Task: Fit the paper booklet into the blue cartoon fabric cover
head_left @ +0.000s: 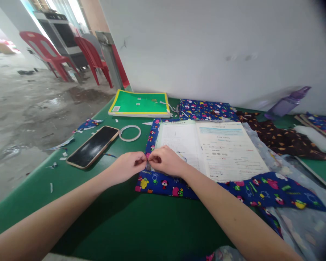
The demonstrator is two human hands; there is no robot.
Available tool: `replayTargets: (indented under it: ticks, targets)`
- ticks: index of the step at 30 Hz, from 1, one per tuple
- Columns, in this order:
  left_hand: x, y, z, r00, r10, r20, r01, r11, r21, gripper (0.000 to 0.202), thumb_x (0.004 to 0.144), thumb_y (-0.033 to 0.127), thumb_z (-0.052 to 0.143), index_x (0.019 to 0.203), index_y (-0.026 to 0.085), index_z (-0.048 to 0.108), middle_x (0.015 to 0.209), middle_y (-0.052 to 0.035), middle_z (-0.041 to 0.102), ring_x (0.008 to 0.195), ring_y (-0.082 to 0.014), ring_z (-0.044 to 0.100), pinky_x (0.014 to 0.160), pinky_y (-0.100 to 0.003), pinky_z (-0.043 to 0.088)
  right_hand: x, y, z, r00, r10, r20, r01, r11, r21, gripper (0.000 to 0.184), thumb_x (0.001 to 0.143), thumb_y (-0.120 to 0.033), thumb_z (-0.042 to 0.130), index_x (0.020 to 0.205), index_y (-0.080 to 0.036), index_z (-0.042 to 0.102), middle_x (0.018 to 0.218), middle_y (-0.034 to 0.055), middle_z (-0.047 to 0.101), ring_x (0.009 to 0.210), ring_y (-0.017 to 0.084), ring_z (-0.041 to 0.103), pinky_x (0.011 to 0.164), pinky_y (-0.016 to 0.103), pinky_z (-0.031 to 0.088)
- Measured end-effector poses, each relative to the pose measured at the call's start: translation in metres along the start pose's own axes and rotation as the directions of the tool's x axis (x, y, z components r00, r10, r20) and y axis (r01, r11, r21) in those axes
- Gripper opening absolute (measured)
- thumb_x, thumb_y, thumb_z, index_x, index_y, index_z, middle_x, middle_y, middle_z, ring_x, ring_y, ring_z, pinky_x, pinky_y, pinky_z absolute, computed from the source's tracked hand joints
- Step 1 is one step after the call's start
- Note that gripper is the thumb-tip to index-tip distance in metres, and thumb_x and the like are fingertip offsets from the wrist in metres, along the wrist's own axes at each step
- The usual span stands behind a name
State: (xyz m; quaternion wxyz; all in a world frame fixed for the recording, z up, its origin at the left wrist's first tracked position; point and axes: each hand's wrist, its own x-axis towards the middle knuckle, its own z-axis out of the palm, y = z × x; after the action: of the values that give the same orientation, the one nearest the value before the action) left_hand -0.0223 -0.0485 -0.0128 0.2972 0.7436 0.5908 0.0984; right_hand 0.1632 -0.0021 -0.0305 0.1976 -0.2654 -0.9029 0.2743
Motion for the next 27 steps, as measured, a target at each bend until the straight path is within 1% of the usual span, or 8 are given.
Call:
replayTargets:
  ticks: [5, 9, 14, 20, 22, 25, 27]
  targets:
    - [0.0004, -0.0019, 0.0009, 1.000, 0.004, 0.000, -0.004, 1.000, -0.016, 0.020, 0.081, 0.036, 0.044, 0.078, 0.020, 0.056, 0.062, 0.0035, 0.056, 0.057, -0.0125, 0.049, 0.054, -0.022, 0.032, -0.0006, 0.0006, 0.0002, 1.000, 0.011, -0.018, -0.010, 0.999, 0.047, 0.012, 0.079, -0.022, 0.054, 0.069, -0.017, 0.057, 0.057, -0.0058, 0.049, 0.054, 0.007, 0.042, 0.068, 0.023, 0.033]
    - [0.0008, -0.0030, 0.0010, 1.000, 0.012, -0.005, -0.012, 1.000, -0.013, 0.020, 0.081, 0.036, 0.044, 0.077, 0.020, 0.055, 0.062, 0.0034, 0.055, 0.056, -0.0124, 0.049, 0.053, -0.022, 0.032, -0.0008, -0.0013, -0.0016, 0.998, 0.058, -0.002, -0.058, 0.997, 0.043, 0.011, 0.078, -0.023, 0.055, 0.069, -0.018, 0.057, 0.059, -0.0045, 0.050, 0.055, 0.008, 0.041, 0.063, 0.023, 0.033]
    - [0.0008, -0.0034, 0.0004, 1.000, 0.014, -0.001, -0.014, 1.000, -0.016, 0.020, 0.081, 0.037, 0.044, 0.077, 0.020, 0.054, 0.062, 0.0032, 0.055, 0.057, -0.0124, 0.048, 0.053, -0.022, 0.032, -0.0012, -0.0035, -0.0043, 0.998, 0.066, -0.006, -0.066, 0.996, 0.066, 0.010, 0.076, -0.023, 0.056, 0.068, -0.018, 0.057, 0.058, -0.0043, 0.050, 0.054, 0.007, 0.040, 0.060, 0.023, 0.032]
    - [0.0017, -0.0058, 0.0019, 1.000, 0.011, -0.010, -0.011, 1.000, -0.026, 0.022, 0.081, 0.038, 0.044, 0.077, 0.019, 0.055, 0.062, 0.0026, 0.056, 0.056, -0.0126, 0.049, 0.052, -0.022, 0.031, -0.0021, -0.0054, -0.0056, 0.995, 0.104, 0.011, -0.104, 0.991, 0.083, 0.012, 0.076, -0.028, 0.058, 0.072, -0.017, 0.061, 0.060, -0.0033, 0.053, 0.055, 0.008, 0.042, 0.059, 0.022, 0.032]
    - [0.0021, -0.0066, 0.0025, 1.000, 0.013, -0.005, -0.013, 0.999, -0.035, 0.023, 0.081, 0.038, 0.044, 0.078, 0.019, 0.056, 0.062, 0.0026, 0.056, 0.056, -0.0125, 0.049, 0.052, -0.022, 0.031, -0.0024, -0.0054, -0.0057, 0.997, 0.079, 0.017, -0.080, 0.993, 0.088, 0.013, 0.078, -0.026, 0.057, 0.073, -0.017, 0.063, 0.060, -0.0034, 0.054, 0.055, 0.008, 0.043, 0.062, 0.023, 0.034]
    - [0.0024, -0.0063, 0.0025, 1.000, 0.013, 0.005, -0.013, 0.999, -0.042, 0.023, 0.081, 0.038, 0.045, 0.078, 0.019, 0.058, 0.061, 0.0028, 0.056, 0.056, -0.0123, 0.049, 0.052, -0.022, 0.032, -0.0028, -0.0044, -0.0056, 1.000, 0.019, 0.021, -0.020, 0.997, 0.071, 0.014, 0.080, -0.022, 0.054, 0.075, -0.017, 0.066, 0.060, -0.0043, 0.055, 0.055, 0.007, 0.045, 0.074, 0.025, 0.035]
    - [0.0022, -0.0054, 0.0022, 1.000, 0.015, 0.003, -0.014, 0.999, -0.036, 0.023, 0.081, 0.038, 0.045, 0.078, 0.019, 0.058, 0.061, 0.0029, 0.056, 0.055, -0.0122, 0.049, 0.052, -0.022, 0.032, -0.0030, -0.0038, -0.0055, 1.000, 0.006, 0.022, -0.007, 0.998, 0.056, 0.015, 0.081, -0.022, 0.054, 0.077, -0.018, 0.067, 0.061, -0.0043, 0.057, 0.056, 0.007, 0.048, 0.079, 0.026, 0.034]
